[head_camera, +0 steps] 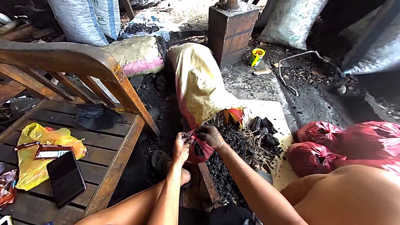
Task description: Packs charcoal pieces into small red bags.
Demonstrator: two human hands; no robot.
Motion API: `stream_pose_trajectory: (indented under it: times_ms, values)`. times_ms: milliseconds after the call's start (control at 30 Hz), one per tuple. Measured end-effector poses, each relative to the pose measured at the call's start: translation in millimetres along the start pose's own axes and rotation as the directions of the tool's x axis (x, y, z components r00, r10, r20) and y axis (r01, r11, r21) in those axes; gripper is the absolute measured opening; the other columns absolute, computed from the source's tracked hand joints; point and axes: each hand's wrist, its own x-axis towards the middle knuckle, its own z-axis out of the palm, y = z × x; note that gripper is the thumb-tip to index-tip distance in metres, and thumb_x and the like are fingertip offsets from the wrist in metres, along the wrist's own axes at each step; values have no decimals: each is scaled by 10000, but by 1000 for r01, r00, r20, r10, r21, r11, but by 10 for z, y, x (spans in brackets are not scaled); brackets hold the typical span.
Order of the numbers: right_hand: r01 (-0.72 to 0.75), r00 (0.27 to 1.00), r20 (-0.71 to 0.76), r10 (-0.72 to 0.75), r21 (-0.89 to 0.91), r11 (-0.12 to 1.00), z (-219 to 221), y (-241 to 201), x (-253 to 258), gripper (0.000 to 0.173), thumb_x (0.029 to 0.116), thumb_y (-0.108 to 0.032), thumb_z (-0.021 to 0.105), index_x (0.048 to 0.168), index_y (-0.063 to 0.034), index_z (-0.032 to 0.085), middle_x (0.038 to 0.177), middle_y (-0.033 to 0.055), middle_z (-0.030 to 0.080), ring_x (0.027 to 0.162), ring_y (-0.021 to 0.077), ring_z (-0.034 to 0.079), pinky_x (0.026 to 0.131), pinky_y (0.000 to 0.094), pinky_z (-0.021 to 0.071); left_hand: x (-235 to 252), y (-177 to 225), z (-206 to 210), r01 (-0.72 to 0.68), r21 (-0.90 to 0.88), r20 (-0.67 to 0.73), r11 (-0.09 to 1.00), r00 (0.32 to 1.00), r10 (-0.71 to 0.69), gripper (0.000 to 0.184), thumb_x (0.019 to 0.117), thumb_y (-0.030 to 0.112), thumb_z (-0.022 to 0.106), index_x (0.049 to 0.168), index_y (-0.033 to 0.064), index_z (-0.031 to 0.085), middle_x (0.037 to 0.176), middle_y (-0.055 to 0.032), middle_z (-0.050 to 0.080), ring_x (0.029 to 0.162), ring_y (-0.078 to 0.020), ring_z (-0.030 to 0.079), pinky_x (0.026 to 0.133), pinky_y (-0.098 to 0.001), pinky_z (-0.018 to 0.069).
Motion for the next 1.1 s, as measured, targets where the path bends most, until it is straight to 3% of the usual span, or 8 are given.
stream_pose_trajectory:
  times_ms: [133, 233, 300, 500, 667, 833, 967, 1100]
  values:
    - [47, 995, 92, -38, -100, 994, 20, -2, 20, 204, 942, -161, 683, 1098, -46, 746, 1016, 64, 746, 911, 116, 697, 873, 348, 569, 33, 72, -66, 135, 20, 201, 991, 970, -136, 694, 927, -11, 663, 1531, -35, 320, 1192, -181, 688, 950, -185, 730, 904, -368, 608]
    - [185, 970, 200, -141, -225, 957, -1, -38, 11, 221, 940, -150, 667, 1117, -48, 750, 1062, 59, 760, 993, 122, 710, 947, 369, 566, 106, 111, -96, 170, 135, 204, 976, 959, -195, 407, 933, 17, 687, 1320, -45, 577, 1156, -142, 706, 1007, -161, 709, 942, -341, 585]
    - [267, 941, 289, -179, -304, 915, -22, -98, 5, 229, 931, -125, 666, 1132, -48, 745, 1071, 64, 756, 978, 135, 713, 926, 374, 577, 130, 144, -114, 193, 217, 181, 957, 955, -234, 284, 927, 37, 703, 1194, -34, 632, 1085, -121, 707, 965, -141, 699, 911, -324, 579]
    - [262, 959, 208, -195, -370, 891, 5, -114, -13, 223, 857, -138, 742, 1073, -91, 770, 985, 28, 767, 902, 113, 717, 878, 370, 586, 152, 121, -116, 159, 316, 166, 935, 961, -220, 164, 917, 78, 707, 1051, -6, 664, 996, -95, 684, 944, -162, 659, 902, -376, 543]
    - [272, 957, 196, -214, -348, 897, -37, 32, 23, 275, 823, -144, 788, 1090, -80, 782, 1073, 88, 738, 982, 167, 691, 931, 381, 559, 149, 132, -97, 174, 314, 149, 933, 962, -229, 135, 940, 94, 695, 1028, 10, 637, 918, -64, 661, 835, -131, 635, 825, -348, 539]
    - [321, 946, 154, -286, -307, 896, -24, 175, 11, 121, 870, -124, 762, 968, -68, 805, 1010, 83, 753, 954, 153, 701, 922, 365, 560, 142, 177, -145, 181, 310, 202, 933, 947, -251, 128, 957, 77, 669, 1046, 5, 611, 900, -48, 635, 810, -113, 612, 803, -320, 526]
    - [403, 910, 188, -370, -185, 896, 21, 343, 47, 119, 908, -88, 696, 976, -33, 777, 1121, 110, 737, 1097, 172, 672, 993, 356, 534, 159, 183, -230, 167, 320, 306, 933, 913, -268, 100, 944, 56, 670, 992, 0, 602, 881, -39, 623, 795, -105, 602, 792, -317, 526]
    - [274, 945, 234, -230, -178, 945, 56, 296, 54, 168, 965, -119, 637, 1063, -20, 731, 974, 74, 730, 890, 123, 680, 873, 350, 553, 156, 143, -276, 108, 340, 324, 934, 919, -224, 109, 911, 42, 702, 961, -9, 620, 912, -54, 641, 840, -115, 625, 821, -326, 540]
